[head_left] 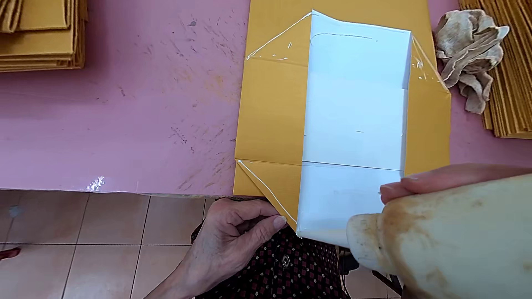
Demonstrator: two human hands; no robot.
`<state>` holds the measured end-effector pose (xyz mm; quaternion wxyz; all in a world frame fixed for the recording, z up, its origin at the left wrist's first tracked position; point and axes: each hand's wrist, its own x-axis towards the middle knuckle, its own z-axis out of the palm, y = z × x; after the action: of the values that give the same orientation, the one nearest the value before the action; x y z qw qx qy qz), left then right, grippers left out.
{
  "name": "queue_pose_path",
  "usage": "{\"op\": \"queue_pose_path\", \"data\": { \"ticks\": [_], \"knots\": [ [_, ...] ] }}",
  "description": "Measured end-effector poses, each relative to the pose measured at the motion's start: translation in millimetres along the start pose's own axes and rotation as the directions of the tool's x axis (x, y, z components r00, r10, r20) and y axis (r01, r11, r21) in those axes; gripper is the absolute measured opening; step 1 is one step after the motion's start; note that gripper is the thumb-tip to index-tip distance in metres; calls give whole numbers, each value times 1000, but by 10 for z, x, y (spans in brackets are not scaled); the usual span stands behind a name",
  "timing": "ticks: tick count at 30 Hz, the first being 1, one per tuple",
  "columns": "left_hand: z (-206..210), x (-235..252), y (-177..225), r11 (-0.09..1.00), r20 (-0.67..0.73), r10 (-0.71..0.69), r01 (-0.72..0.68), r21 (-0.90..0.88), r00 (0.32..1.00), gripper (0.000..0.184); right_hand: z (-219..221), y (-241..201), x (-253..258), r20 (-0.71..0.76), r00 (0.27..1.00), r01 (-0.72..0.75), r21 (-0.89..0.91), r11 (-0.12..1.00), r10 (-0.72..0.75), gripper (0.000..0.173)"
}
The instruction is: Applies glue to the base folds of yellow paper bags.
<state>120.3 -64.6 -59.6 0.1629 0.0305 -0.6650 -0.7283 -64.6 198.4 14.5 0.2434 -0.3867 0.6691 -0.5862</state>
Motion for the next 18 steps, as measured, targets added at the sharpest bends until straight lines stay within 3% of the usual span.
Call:
{"op": "queue_pose_path", "data": {
  "ticks": [1,2,3,6,7,10,12,13,15,17,18],
  "knots": [
    [-1,-2,-12,1000,0,-2,2,-11,1000,14,201,-117,125,-47,999,18,-16,1000,-19,44],
    [1,-3,-17,1000,0,-2,2,-18,1000,14,550,-267,300,-192,980,45,-30,999,-50,37],
    [3,-3,-17,1000,0,-2,2,-23,1000,14,690,-342,449,-184,977,89,-99,991,-106,42],
    [0,-3,-17,1000,-2,-7,7,-21,1000,14,648,-303,649,-192,958,195,-107,975,-213,79],
    [0,-2,-19,1000,-7,-8,8,-21,1000,15,630,-292,663,-216,950,205,-122,971,-227,80],
    [-7,-2,-15,999,-11,-14,14,-32,1000,15,675,-353,561,-137,974,164,-104,981,-178,54],
    [-8,2,-11,999,-14,-7,7,-32,1000,15,379,-224,291,-176,983,41,-10,999,-42,49],
    [-8,6,-10,1000,-13,2,-2,-31,1000,14,-8,-81,86,-81,996,-26,20,999,28,51],
    [-2,12,-6,999,-16,12,-13,-30,1000,14,-392,90,-162,-58,991,-122,43,992,125,42],
    [7,10,-8,999,-23,5,-6,-33,1000,13,-531,124,-225,53,987,-153,-7,988,153,42],
    [8,7,-14,999,-22,0,-1,-39,1000,14,-364,72,-129,48,994,-96,-49,994,98,44]
  ]
}}
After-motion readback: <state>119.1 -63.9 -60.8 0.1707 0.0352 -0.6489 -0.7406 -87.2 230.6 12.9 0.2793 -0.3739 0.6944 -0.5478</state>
